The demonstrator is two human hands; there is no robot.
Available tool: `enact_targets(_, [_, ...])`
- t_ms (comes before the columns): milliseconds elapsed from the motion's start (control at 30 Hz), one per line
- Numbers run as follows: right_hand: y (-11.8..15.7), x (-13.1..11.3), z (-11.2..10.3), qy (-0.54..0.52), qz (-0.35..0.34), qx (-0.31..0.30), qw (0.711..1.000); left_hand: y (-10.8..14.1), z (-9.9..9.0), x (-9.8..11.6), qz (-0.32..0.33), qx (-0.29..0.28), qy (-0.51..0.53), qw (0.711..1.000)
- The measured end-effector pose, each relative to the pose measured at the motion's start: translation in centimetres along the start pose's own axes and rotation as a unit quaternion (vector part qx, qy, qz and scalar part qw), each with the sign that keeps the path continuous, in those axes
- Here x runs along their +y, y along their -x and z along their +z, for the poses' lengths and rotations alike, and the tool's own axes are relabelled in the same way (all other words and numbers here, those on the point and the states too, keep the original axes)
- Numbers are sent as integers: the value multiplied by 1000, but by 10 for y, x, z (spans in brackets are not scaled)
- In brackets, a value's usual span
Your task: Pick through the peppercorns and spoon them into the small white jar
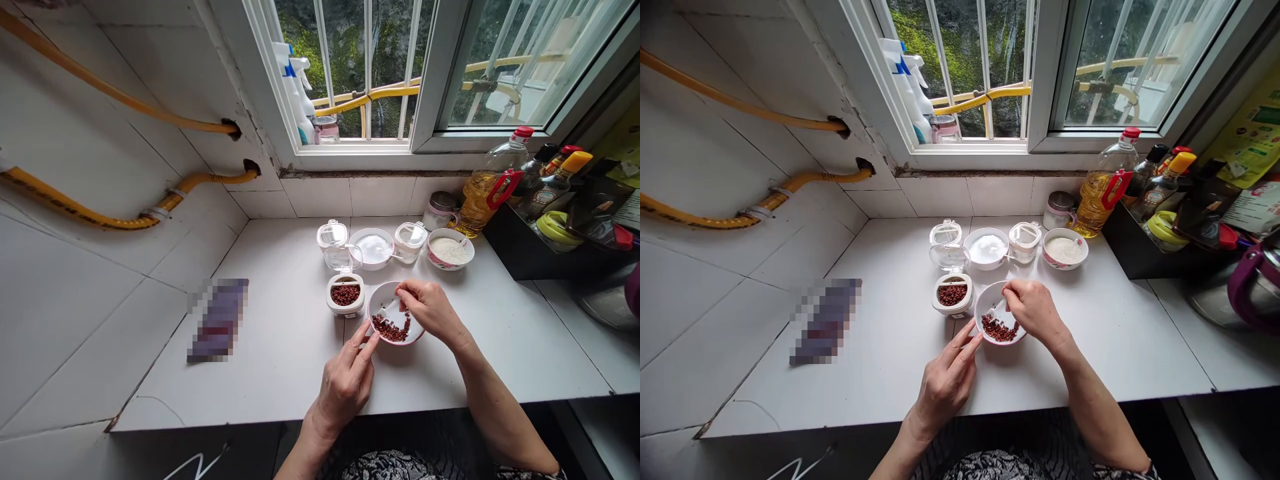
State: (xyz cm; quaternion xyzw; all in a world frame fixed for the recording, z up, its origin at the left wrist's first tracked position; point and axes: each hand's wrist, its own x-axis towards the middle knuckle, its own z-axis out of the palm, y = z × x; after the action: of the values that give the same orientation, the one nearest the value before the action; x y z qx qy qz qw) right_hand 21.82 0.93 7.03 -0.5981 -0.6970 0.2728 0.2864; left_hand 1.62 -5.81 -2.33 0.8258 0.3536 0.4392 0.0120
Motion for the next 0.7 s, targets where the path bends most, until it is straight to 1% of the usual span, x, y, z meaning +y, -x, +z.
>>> enact_targets(167, [-2,6,-10,-100,43,24,994,1,1,0,-1,-1,1,1000])
enact_targets(433, [-6,12,-11,-227,80,37,970,0,0,1,-1,0,4,1000])
enact_targets(567, [-10,11,-11,-263,79,65,959,0,0,1,-1,2,4,1000])
enact_targets(700, [-14,1,-4,-286,50,116,950,-1,0,1,-1,2,6,1000])
